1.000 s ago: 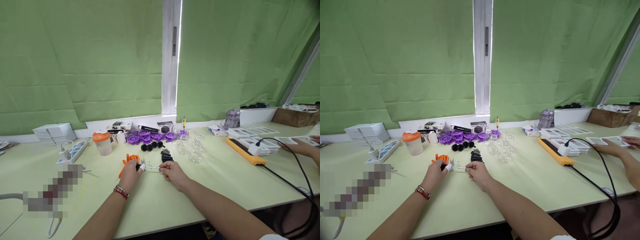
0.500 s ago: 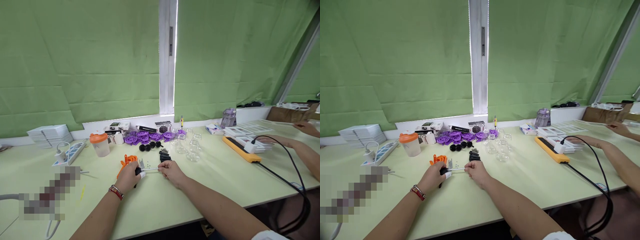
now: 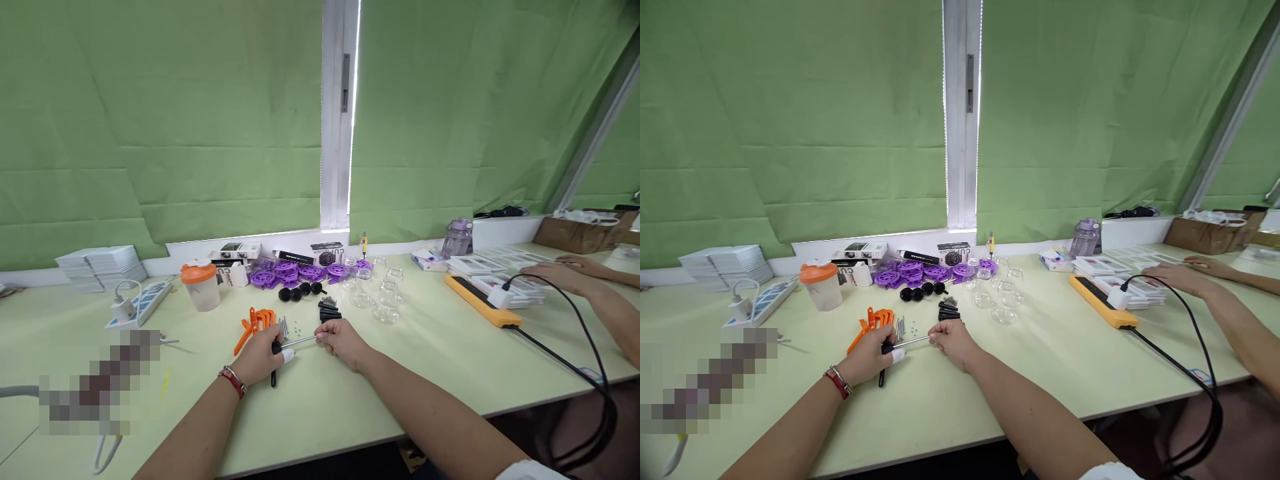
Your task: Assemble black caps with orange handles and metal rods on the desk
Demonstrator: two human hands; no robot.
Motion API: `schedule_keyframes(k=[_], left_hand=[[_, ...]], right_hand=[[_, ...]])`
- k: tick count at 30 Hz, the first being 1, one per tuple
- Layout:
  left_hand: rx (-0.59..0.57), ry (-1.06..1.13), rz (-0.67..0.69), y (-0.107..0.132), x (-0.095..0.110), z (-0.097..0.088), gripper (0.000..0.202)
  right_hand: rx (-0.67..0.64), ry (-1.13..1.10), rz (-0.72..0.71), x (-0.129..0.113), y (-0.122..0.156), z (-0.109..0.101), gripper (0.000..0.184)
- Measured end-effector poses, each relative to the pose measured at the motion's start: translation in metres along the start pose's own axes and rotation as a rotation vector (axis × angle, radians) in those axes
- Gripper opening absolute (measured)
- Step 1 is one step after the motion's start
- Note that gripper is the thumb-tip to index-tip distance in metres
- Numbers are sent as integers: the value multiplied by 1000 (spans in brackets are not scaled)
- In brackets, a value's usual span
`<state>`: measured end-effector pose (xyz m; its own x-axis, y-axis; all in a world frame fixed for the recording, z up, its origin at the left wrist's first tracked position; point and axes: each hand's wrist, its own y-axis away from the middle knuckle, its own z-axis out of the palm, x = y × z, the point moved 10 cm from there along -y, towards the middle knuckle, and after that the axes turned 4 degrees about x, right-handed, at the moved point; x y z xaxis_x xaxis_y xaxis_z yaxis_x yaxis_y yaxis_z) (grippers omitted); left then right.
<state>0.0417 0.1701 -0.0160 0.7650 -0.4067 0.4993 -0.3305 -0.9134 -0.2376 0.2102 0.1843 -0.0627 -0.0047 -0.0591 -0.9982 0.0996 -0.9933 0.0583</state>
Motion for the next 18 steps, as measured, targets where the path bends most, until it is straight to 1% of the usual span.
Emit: schedule_keyframes(k=[4,9,12,18], left_hand=[[-22,68,18,1,4,5,21],[-83,148,96,3,16,10,22],[-97,186,100,3,19,9,23],[-76,211,76,3,18,6,23]], right_hand=[[0,19,3,0,-1,1,6],[-49,45,-18,-3,-1,4,6],[-68,70,-36,-4,0,5,7],[-15,108,-84,-3,-3,1,7]])
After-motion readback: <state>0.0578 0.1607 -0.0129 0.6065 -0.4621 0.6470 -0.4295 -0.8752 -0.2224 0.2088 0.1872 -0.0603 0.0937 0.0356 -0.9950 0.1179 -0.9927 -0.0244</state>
